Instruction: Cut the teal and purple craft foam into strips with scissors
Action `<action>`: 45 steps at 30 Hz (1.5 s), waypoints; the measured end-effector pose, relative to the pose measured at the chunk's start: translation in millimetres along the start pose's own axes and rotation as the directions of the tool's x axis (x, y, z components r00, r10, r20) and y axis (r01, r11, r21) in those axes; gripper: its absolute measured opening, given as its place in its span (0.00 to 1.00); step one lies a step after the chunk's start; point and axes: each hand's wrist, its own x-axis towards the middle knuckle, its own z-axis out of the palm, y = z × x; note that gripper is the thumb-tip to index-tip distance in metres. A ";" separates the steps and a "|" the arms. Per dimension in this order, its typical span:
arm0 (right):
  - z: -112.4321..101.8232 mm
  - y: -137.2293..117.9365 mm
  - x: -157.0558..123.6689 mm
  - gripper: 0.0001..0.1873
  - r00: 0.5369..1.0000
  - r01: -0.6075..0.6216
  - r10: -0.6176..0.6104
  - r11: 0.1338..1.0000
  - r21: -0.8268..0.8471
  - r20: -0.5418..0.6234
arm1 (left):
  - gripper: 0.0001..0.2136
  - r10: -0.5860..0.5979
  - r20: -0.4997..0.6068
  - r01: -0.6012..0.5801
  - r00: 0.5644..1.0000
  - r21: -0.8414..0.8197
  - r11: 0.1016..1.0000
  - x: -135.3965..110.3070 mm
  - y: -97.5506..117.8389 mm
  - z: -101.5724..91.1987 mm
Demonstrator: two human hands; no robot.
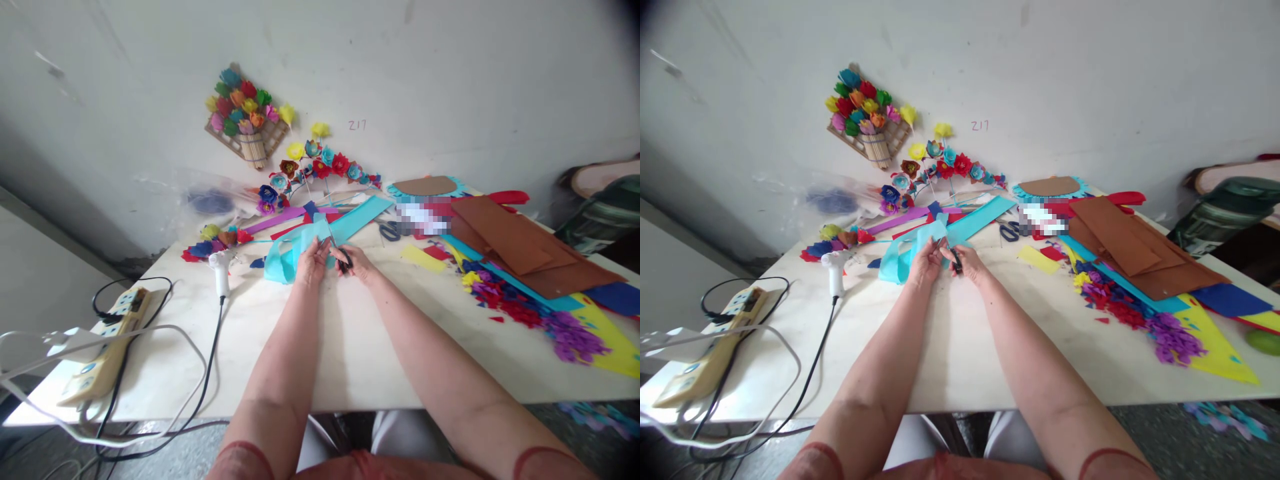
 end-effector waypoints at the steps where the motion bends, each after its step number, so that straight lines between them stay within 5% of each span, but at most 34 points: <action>1: 0.6 0.0 0.0 0.20 1.000 0.002 -0.002 1.000 -0.008 0.004 | 0.03 -0.003 0.002 0.003 1.000 0.000 1.000 0.2 -0.2 0.0; 19: 1.3 19.7 11.9 0.18 0.997 0.029 -0.030 1.000 -0.006 -0.073 | 0.05 -0.025 0.014 0.026 1.000 -0.037 0.999 -2.6 1.5 1.6; 45: 3.3 7.6 4.0 0.18 0.999 0.012 -0.015 0.999 -0.045 -0.047 | 0.04 0.007 0.037 -0.006 0.999 -0.015 1.000 0.1 -0.8 -2.5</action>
